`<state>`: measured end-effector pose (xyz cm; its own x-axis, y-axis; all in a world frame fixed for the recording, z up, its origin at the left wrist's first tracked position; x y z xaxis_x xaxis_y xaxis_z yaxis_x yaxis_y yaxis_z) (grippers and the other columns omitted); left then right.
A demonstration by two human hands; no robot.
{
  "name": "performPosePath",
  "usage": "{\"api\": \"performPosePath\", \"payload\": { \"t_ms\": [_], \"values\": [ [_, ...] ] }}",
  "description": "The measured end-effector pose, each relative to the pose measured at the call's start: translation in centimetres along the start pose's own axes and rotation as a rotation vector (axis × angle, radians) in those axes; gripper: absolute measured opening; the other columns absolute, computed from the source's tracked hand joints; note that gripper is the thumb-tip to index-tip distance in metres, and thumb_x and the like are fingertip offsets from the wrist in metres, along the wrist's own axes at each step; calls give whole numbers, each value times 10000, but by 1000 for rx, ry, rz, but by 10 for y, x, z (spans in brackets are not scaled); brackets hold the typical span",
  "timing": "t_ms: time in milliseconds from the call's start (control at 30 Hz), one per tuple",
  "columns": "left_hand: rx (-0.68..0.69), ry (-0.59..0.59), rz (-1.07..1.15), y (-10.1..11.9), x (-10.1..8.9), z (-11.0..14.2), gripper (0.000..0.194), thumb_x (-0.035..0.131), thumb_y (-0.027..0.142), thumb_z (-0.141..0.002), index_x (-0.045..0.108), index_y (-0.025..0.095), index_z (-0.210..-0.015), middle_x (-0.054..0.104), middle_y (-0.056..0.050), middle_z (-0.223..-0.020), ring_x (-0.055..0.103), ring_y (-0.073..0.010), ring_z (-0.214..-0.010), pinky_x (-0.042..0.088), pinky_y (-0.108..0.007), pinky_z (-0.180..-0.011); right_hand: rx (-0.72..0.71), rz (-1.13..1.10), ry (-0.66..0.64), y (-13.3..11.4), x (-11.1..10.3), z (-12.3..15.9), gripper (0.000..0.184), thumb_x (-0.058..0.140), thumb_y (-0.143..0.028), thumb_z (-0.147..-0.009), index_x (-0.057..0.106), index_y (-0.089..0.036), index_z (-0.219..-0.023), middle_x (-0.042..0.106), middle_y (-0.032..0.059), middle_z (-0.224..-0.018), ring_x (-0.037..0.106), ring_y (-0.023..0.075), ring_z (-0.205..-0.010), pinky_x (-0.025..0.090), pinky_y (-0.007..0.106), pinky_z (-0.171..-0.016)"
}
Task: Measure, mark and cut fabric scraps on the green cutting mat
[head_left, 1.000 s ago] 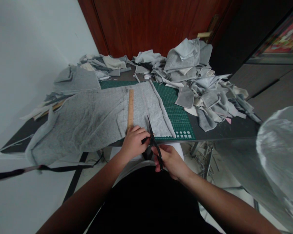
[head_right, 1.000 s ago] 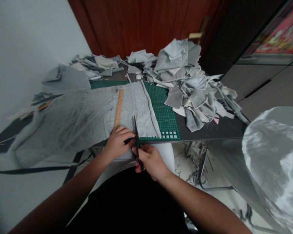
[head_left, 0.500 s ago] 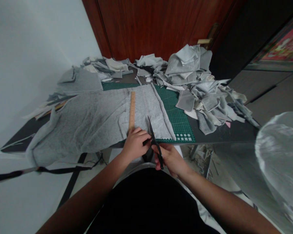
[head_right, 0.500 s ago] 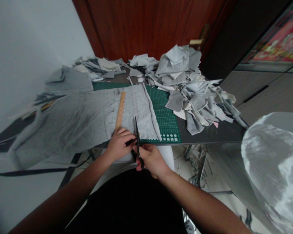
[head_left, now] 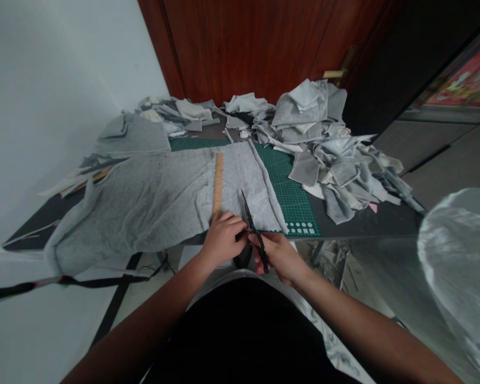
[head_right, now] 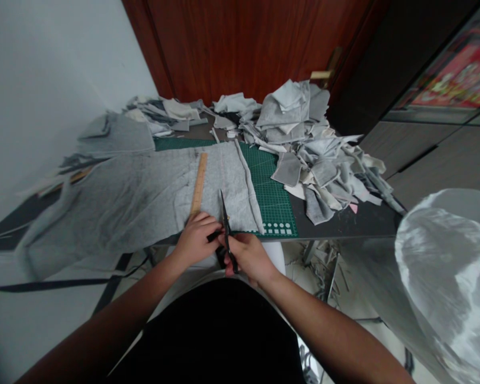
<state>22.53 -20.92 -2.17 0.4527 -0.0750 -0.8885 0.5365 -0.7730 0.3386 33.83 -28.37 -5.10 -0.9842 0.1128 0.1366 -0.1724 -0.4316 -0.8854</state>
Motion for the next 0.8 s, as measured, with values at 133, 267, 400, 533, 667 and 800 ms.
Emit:
{"api": "performPosePath", "payload": {
  "t_ms": [133, 267, 400, 533, 667, 800],
  "values": [
    [9, 15, -6, 0, 0, 1, 84, 658, 192, -871, 692, 177, -795, 669, -39, -793, 552, -241, -898, 416, -383, -815, 0, -7, 9, -2, -1, -3, 505, 754, -629, -732, 594, -150, -747, 596, -24, -526, 539, 95, -341, 311, 179, -339],
    [8, 5, -7, 0, 0, 0, 82, 662, 196, -867, 682, 182, -789, 668, -35, -793, 549, -240, -891, 415, -382, -806, -11, 6, 5, -4, 0, -5, 517, 771, -631, -717, 576, -152, -709, 590, -21, -523, 532, 89, -340, 308, 174, -337],
    [4, 9, -8, -1, 1, 0, 94, 653, 185, -866, 669, 184, -774, 661, -33, -785, 552, -237, -887, 414, -386, -813, -2, 4, -1, -7, 0, -8, 536, 773, -652, -716, 590, -149, -733, 601, -19, -535, 540, 94, -346, 335, 176, -336],
    [-7, 7, -18, -2, 2, 0, 113, 643, 171, -856, 651, 190, -745, 656, -36, -779, 554, -237, -880, 411, -386, -802, -11, -6, 3, -11, 2, -10, 563, 789, -673, -691, 599, -146, -747, 604, -22, -535, 545, 92, -348, 324, 170, -335],
    [-8, 10, -5, -2, 2, 1, 111, 645, 166, -856, 649, 189, -747, 652, -34, -774, 556, -234, -878, 416, -386, -807, -36, -8, -3, -12, 6, -13, 554, 782, -663, -705, 586, -145, -697, 597, -16, -527, 535, 83, -347, 318, 172, -340],
    [11, 31, -11, -2, 2, 1, 117, 649, 168, -857, 654, 189, -741, 653, -36, -777, 550, -239, -884, 417, -392, -803, -33, -6, -1, -9, 7, -15, 513, 730, -635, -780, 604, -142, -716, 619, -4, -552, 541, 83, -353, 319, 172, -343]
  ]
}}
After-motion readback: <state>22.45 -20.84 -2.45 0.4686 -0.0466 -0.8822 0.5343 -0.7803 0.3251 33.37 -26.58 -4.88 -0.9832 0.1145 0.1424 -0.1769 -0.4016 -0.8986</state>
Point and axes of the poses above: each hand's wrist, its own z-axis away from the middle knuckle, its own x-axis out of the palm, y = z × x, the point moved 6 cm from there along -z, towards the middle knuckle
